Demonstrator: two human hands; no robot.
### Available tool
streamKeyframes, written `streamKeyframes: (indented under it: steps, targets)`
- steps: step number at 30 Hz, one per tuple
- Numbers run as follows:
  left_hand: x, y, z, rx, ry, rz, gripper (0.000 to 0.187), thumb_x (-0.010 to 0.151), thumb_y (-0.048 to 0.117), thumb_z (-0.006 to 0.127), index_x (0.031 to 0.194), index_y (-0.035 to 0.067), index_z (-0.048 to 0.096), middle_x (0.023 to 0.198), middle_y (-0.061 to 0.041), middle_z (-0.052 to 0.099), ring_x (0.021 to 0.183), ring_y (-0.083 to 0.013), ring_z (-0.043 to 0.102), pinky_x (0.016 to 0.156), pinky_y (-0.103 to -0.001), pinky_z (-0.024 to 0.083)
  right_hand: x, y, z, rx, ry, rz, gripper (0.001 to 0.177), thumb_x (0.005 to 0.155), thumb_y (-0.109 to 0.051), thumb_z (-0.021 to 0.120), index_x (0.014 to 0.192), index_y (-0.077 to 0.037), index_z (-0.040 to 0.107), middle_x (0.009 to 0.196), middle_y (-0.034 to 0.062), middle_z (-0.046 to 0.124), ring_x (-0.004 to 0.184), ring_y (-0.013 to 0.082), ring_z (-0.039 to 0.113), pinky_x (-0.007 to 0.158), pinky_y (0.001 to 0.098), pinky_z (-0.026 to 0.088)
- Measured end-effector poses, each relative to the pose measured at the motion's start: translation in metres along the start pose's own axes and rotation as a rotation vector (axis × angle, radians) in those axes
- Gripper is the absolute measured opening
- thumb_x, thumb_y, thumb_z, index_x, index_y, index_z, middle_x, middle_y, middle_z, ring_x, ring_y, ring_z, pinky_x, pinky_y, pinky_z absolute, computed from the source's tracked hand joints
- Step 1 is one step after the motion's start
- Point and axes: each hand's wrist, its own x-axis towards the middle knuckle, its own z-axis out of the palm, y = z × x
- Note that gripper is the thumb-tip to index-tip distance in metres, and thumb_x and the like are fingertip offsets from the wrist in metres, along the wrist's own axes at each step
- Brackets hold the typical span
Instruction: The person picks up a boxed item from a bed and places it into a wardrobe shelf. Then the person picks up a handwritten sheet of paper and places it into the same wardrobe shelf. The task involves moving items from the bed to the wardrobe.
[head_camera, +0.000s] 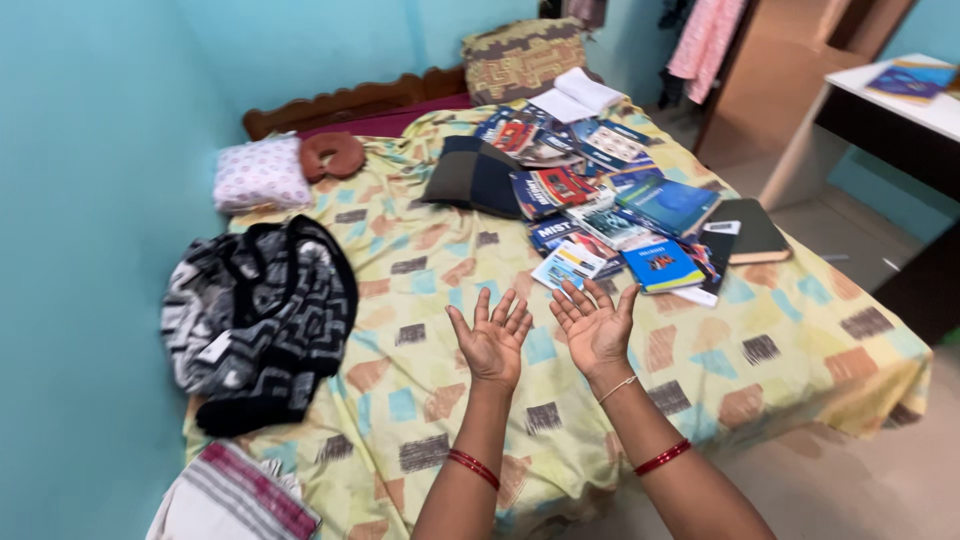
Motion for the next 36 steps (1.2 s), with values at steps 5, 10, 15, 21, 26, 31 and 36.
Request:
streamKeyframes:
  steps: [5, 10, 15, 21, 26, 31, 36]
  targets:
    - [0.027, -0.037, 0.013, -0.013, -0.022, -0.079, 0.107, 0.083, 0.087, 0.036, 0.161, 0.015, 0.024, 0.157, -0.024, 0.042, 0.140, -0.0429, 0.045, 0.117, -0.053, 0.033, 0.013, -0.031, -0.015, -0.011, 0.029, -0.089, 0.092, 0.083, -0.081, 0.050, 0.132, -0.003, 0.044, 0.136, 0.0272, 0.055, 0.127, 0.0419, 0.056, 0.111, 0.0547, 0.045]
    - [0.055, -0.060, 0.024, -0.066, -0.060, -0.164, 0.108, 0.080, 0.088, 0.040, 0.160, 0.016, 0.026, 0.156, -0.024, 0.041, 0.139, -0.0444, 0.045, 0.117, -0.054, 0.032, 0.024, -0.054, -0.027, -0.083, 0.079, -0.173, 0.093, 0.083, -0.082, 0.046, 0.133, -0.003, 0.044, 0.135, 0.0279, 0.055, 0.126, 0.0422, 0.057, 0.109, 0.0545, 0.046]
    - [0.085, -0.084, 0.030, -0.106, -0.070, -0.198, 0.108, 0.080, 0.088, 0.041, 0.159, 0.016, 0.027, 0.155, -0.024, 0.042, 0.139, -0.0443, 0.046, 0.117, -0.054, 0.034, 0.045, -0.069, -0.034, -0.094, 0.131, -0.201, 0.094, 0.083, -0.082, 0.044, 0.134, -0.004, 0.046, 0.138, 0.0278, 0.055, 0.127, 0.0410, 0.056, 0.110, 0.0533, 0.045]
    - [0.107, -0.118, 0.037, -0.093, -0.075, -0.276, 0.108, 0.080, 0.088, 0.040, 0.160, 0.017, 0.027, 0.154, -0.025, 0.044, 0.136, -0.0439, 0.048, 0.113, -0.052, 0.038, 0.059, -0.086, -0.045, -0.092, 0.170, -0.233, 0.095, 0.084, -0.083, 0.043, 0.135, -0.003, 0.045, 0.138, 0.0278, 0.054, 0.130, 0.0427, 0.055, 0.111, 0.0537, 0.044]
    - [0.114, -0.144, 0.046, -0.085, -0.077, -0.332, 0.107, 0.081, 0.088, 0.038, 0.160, 0.016, 0.027, 0.154, -0.025, 0.044, 0.137, -0.0437, 0.047, 0.113, -0.052, 0.039, 0.065, -0.108, -0.064, -0.092, 0.191, -0.246, 0.096, 0.084, -0.083, 0.041, 0.136, -0.003, 0.046, 0.140, 0.0277, 0.053, 0.130, 0.0412, 0.054, 0.111, 0.0530, 0.043]
    - [0.119, -0.176, 0.066, -0.058, -0.070, -0.322, 0.107, 0.081, 0.087, 0.038, 0.160, 0.016, 0.027, 0.154, -0.025, 0.044, 0.137, -0.0429, 0.047, 0.114, -0.052, 0.037, 0.077, -0.141, -0.087, -0.073, 0.187, -0.239, 0.096, 0.084, -0.083, 0.041, 0.135, -0.002, 0.045, 0.138, 0.0273, 0.053, 0.128, 0.0407, 0.055, 0.112, 0.0536, 0.043]
    - [0.118, -0.225, 0.096, -0.083, -0.054, -0.319, 0.107, 0.081, 0.088, 0.037, 0.159, 0.015, 0.028, 0.152, -0.026, 0.045, 0.137, -0.0421, 0.047, 0.115, -0.053, 0.036, 0.084, -0.188, -0.107, -0.086, 0.140, -0.217, 0.095, 0.084, -0.083, 0.042, 0.134, -0.002, 0.046, 0.137, 0.0269, 0.055, 0.126, 0.0404, 0.055, 0.112, 0.0543, 0.042]
